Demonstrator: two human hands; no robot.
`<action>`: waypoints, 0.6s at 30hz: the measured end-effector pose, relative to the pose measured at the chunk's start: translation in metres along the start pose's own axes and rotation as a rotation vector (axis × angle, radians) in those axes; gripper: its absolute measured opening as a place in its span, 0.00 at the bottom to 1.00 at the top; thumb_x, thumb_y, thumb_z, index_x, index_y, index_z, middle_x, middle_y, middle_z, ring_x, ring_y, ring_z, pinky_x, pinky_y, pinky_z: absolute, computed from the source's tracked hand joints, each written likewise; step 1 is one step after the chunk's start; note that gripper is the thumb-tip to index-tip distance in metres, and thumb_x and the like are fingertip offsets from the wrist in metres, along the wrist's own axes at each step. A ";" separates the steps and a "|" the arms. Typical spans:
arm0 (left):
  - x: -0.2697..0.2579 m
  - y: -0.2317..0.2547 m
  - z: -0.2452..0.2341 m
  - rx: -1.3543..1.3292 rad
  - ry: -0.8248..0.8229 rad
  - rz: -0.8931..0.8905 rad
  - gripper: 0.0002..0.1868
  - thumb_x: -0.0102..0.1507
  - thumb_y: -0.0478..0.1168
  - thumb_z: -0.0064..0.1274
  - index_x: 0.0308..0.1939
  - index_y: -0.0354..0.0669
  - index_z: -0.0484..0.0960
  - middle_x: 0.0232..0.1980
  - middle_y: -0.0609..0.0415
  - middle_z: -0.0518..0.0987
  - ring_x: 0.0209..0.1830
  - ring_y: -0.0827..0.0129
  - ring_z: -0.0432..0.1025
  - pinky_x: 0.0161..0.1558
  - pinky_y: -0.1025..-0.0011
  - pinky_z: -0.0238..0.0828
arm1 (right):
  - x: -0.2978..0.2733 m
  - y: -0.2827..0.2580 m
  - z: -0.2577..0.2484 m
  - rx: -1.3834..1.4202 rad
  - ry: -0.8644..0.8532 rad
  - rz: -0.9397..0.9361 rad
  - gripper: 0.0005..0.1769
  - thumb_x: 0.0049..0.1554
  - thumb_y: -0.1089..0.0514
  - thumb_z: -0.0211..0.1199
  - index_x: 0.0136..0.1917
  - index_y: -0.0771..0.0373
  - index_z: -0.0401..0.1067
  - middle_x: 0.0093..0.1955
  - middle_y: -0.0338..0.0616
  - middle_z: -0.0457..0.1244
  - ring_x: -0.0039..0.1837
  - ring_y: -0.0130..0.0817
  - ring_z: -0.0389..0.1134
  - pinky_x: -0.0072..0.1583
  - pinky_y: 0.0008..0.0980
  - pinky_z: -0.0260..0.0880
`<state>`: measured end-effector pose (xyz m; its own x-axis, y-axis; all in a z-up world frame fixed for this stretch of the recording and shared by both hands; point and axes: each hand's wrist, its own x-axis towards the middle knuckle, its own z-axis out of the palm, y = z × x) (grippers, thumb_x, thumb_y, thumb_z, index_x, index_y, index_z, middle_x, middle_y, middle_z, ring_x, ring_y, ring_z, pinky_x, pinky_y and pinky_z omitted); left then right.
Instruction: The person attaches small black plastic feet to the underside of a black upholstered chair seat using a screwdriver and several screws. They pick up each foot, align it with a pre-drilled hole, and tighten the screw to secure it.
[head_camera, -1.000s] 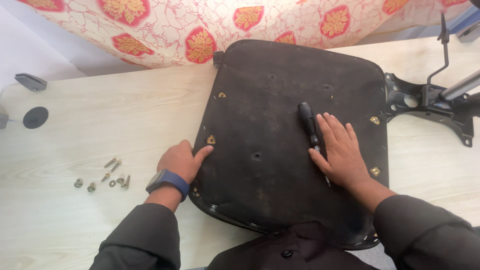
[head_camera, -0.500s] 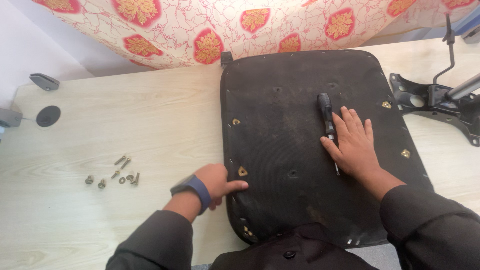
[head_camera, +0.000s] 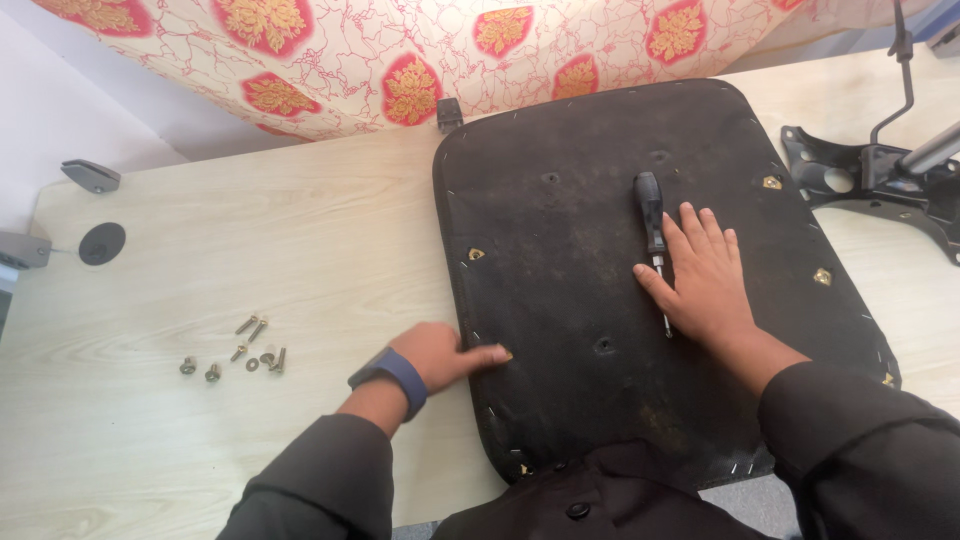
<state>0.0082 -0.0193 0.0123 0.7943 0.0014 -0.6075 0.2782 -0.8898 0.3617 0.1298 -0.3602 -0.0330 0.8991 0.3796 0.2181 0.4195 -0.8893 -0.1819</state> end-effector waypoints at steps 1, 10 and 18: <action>0.005 -0.004 -0.003 -0.045 0.078 0.007 0.42 0.58 0.75 0.51 0.40 0.34 0.87 0.38 0.39 0.85 0.41 0.52 0.81 0.49 0.59 0.78 | -0.001 -0.003 -0.001 0.005 0.004 -0.002 0.46 0.61 0.32 0.49 0.80 0.65 0.52 0.83 0.60 0.42 0.85 0.55 0.35 0.78 0.59 0.32; 0.070 -0.020 -0.025 -0.192 0.668 0.230 0.37 0.62 0.58 0.57 0.63 0.32 0.73 0.57 0.35 0.78 0.58 0.46 0.73 0.58 0.55 0.68 | -0.027 -0.028 -0.012 0.034 0.032 -0.041 0.45 0.60 0.34 0.51 0.79 0.67 0.53 0.83 0.61 0.43 0.84 0.56 0.37 0.78 0.58 0.32; 0.130 -0.010 -0.046 -0.242 0.851 0.330 0.43 0.62 0.58 0.62 0.66 0.24 0.67 0.61 0.28 0.72 0.62 0.39 0.66 0.62 0.54 0.64 | -0.045 -0.037 -0.029 0.046 0.020 -0.047 0.41 0.60 0.37 0.52 0.78 0.63 0.56 0.82 0.57 0.46 0.84 0.52 0.40 0.79 0.55 0.35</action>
<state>0.1333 0.0108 -0.0377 0.9536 0.1839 0.2382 -0.0027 -0.7862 0.6180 0.0700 -0.3513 -0.0086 0.8760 0.4149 0.2460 0.4667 -0.8579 -0.2151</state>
